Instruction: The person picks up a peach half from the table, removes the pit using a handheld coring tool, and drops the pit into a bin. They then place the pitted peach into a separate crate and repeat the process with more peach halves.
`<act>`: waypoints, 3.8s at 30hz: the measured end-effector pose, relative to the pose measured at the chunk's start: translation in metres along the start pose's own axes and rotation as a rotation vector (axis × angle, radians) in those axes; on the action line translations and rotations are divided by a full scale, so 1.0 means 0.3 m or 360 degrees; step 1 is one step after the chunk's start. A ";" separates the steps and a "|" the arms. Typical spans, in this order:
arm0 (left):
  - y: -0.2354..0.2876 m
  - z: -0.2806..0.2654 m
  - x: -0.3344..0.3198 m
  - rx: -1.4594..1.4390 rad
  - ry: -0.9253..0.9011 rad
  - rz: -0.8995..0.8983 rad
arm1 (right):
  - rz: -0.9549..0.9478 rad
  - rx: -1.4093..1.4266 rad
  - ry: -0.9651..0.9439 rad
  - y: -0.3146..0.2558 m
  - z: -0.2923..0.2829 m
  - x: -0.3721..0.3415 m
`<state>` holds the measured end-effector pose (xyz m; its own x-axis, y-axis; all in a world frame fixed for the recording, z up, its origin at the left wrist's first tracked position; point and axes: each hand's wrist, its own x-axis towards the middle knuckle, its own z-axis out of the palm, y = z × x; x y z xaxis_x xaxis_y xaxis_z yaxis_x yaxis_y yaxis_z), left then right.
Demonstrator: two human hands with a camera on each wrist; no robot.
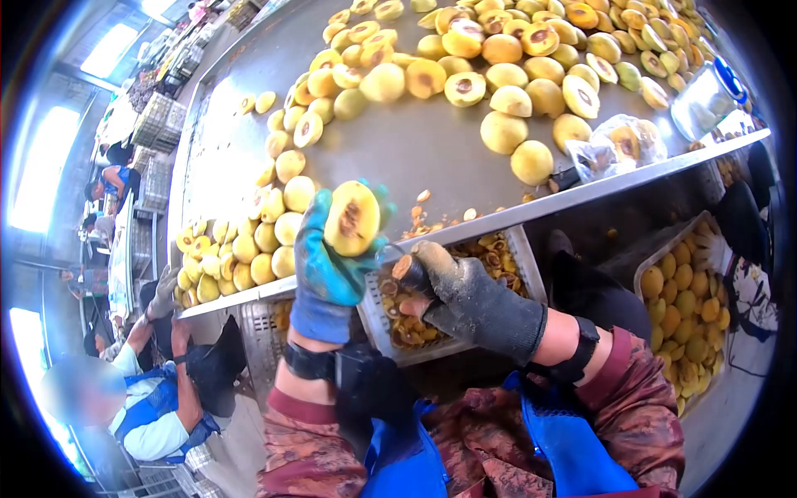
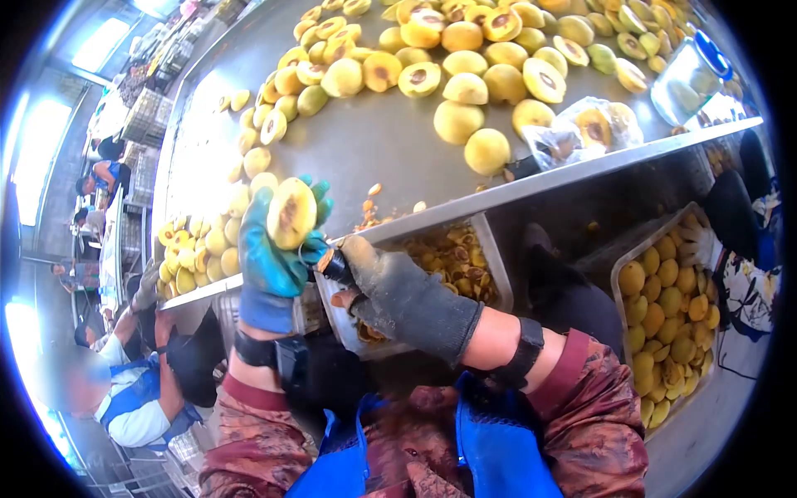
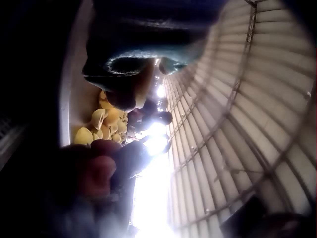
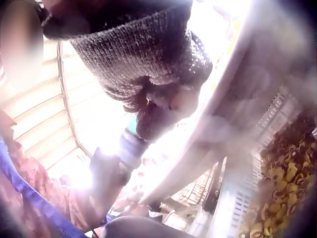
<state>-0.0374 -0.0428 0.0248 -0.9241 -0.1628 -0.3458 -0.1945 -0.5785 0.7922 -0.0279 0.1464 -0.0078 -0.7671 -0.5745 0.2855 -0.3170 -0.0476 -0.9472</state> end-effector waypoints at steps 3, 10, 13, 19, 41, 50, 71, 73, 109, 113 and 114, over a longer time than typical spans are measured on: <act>-0.065 -0.013 -0.061 -0.0046 0.0053 0.0130 | -0.0014 -0.0049 0.0076 0.020 0.036 0.009; -0.127 0.000 -0.089 0.0201 0.0097 0.0443 | 0.0027 -0.0229 0.0080 0.063 0.061 0.023; -0.126 0.014 -0.099 0.0204 0.0126 0.0490 | -0.0023 -0.0293 0.0159 0.083 0.088 0.024; -0.152 0.005 -0.097 0.0096 0.0070 0.0515 | 0.0134 -0.0294 0.0125 0.094 0.115 0.010; -0.171 -0.021 -0.096 0.1310 0.0002 0.1274 | 0.0070 -0.0044 0.0018 0.152 0.158 -0.018; -0.158 -0.054 -0.076 0.1714 -0.0110 0.1356 | 0.0237 0.0080 -0.0060 0.148 0.154 -0.026; -0.157 0.048 -0.088 -0.0057 0.0041 0.0523 | 0.0549 0.0505 0.0060 0.055 0.067 0.011; -0.172 0.055 -0.089 -0.0002 -0.0038 0.0484 | 0.0533 0.0277 0.0155 0.037 0.021 0.041; -0.211 0.007 -0.079 0.0219 -0.0036 0.0687 | 0.0151 -0.0206 0.0146 0.161 0.122 -0.017; -0.206 0.010 -0.094 0.0235 0.0015 0.0679 | 0.0243 -0.0125 0.0135 0.149 0.139 -0.020; -0.202 0.013 -0.097 0.0329 0.0019 0.0693 | 0.0276 -0.0071 0.0115 0.138 0.135 -0.020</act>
<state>0.0001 0.0001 -0.0112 -0.9306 -0.3644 0.0354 0.1471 -0.2835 0.9476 -0.0137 0.1149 -0.0547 -0.8499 -0.5107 0.1300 -0.1999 0.0843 -0.9762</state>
